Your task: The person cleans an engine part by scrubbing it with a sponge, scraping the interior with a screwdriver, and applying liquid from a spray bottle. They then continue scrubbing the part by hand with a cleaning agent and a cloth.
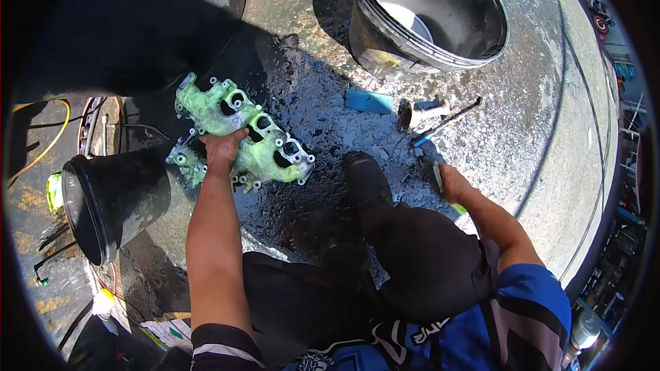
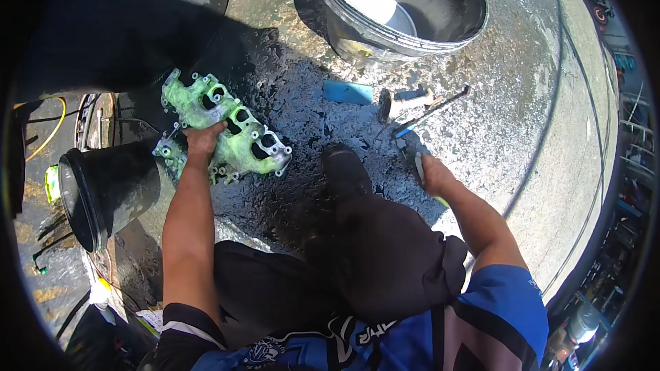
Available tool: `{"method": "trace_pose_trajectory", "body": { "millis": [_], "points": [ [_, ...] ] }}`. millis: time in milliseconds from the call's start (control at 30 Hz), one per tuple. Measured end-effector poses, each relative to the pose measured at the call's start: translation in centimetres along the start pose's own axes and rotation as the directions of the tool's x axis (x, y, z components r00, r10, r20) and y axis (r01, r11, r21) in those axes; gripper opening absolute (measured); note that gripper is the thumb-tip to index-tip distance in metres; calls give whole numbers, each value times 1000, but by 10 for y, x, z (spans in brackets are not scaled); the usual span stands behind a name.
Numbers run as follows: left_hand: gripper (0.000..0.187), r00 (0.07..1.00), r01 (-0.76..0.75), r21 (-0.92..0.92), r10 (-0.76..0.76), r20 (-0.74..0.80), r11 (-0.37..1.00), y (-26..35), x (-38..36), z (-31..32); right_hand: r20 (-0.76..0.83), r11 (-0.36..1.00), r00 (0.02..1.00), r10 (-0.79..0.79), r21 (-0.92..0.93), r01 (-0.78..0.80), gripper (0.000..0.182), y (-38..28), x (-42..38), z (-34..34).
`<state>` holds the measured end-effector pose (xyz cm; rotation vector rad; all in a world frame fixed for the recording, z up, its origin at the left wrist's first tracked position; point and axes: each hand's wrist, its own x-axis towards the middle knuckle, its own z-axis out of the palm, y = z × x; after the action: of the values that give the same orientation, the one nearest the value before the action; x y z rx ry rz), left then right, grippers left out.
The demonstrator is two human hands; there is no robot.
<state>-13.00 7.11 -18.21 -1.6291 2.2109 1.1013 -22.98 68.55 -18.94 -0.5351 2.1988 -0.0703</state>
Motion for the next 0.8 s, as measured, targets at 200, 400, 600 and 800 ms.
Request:
{"method": "trace_pose_trajectory", "body": {
  "millis": [200,400,600,800],
  "points": [
    [124,990,-142,-163,142,-11,976,-32,14,-2,-43,987,993,-113,-116,107,63,-101,31,-86],
    [135,964,-179,-1,176,201,984,-28,-8,-23,-228,806,825,-518,-454,380,70,-165,167,-87],
    [144,927,-288,511,101,362,810,-16,-38,-32,-302,829,809,-505,-430,357,67,-165,212,-71],
    [132,892,-393,415,232,387,820,-31,-43,-45,-394,867,782,-483,-91,490,67,-155,239,-76]
  ]
}}
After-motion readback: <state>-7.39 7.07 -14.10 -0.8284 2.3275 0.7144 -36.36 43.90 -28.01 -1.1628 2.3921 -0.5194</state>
